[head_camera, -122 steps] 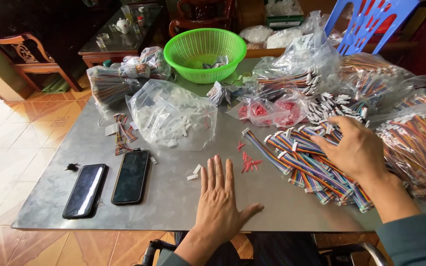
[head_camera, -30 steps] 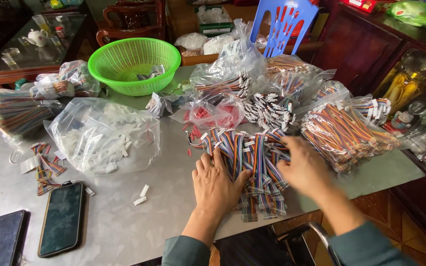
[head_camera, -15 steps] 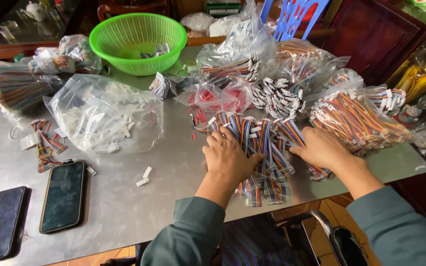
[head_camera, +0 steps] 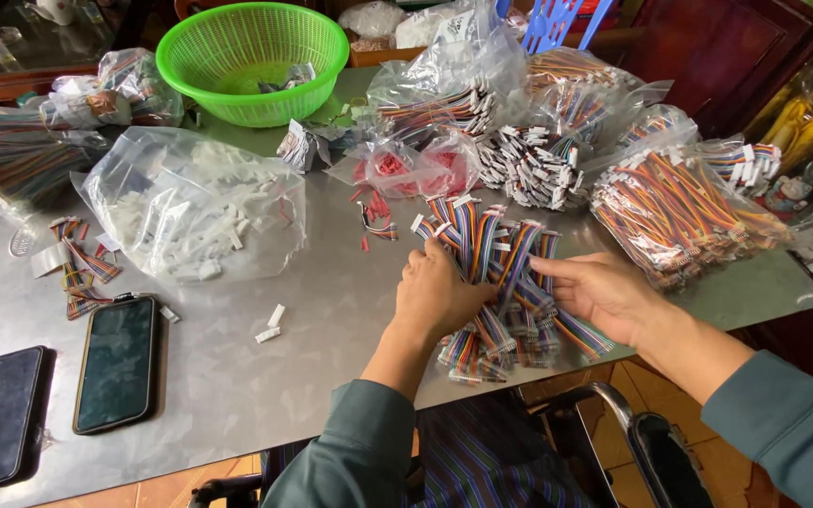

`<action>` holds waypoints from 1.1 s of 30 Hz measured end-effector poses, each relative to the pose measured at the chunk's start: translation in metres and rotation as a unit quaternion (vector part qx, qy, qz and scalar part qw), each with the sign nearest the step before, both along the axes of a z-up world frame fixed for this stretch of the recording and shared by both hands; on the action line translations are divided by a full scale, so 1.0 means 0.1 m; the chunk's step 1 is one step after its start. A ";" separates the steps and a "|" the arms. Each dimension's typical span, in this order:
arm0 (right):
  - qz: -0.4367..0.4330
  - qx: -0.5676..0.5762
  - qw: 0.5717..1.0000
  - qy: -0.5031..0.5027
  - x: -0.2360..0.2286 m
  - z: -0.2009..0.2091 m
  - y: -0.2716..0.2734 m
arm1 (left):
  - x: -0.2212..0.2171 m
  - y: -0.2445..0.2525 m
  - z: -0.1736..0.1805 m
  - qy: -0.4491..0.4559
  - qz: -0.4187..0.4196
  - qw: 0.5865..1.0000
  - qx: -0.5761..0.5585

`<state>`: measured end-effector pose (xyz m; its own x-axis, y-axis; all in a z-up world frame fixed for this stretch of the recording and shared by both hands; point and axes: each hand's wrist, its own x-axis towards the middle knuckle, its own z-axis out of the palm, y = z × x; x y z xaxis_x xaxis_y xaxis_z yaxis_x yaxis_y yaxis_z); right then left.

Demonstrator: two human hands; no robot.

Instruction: The person sorts and organizes bundles of colorful ribbon cables and plastic connectors on a metal table, eventually gathering bundles and securing one with a red rubber band.

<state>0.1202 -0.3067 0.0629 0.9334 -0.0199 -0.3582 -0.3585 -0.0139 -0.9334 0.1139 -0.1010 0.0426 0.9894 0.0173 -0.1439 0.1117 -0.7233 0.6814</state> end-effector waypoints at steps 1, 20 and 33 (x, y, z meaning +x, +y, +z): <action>-0.001 0.001 1.000 -0.001 -0.03 0.02 0.05 | 0.00 0.02 0.03 -0.001 -0.001 1.000 0.001; -0.004 0.123 0.990 0.074 0.07 -0.10 0.61 | -0.07 0.09 0.56 0.118 -0.068 0.975 -0.175; -0.008 0.066 0.996 0.054 -0.44 0.68 1.04 | -0.13 -0.06 0.42 0.089 -0.017 0.915 -0.392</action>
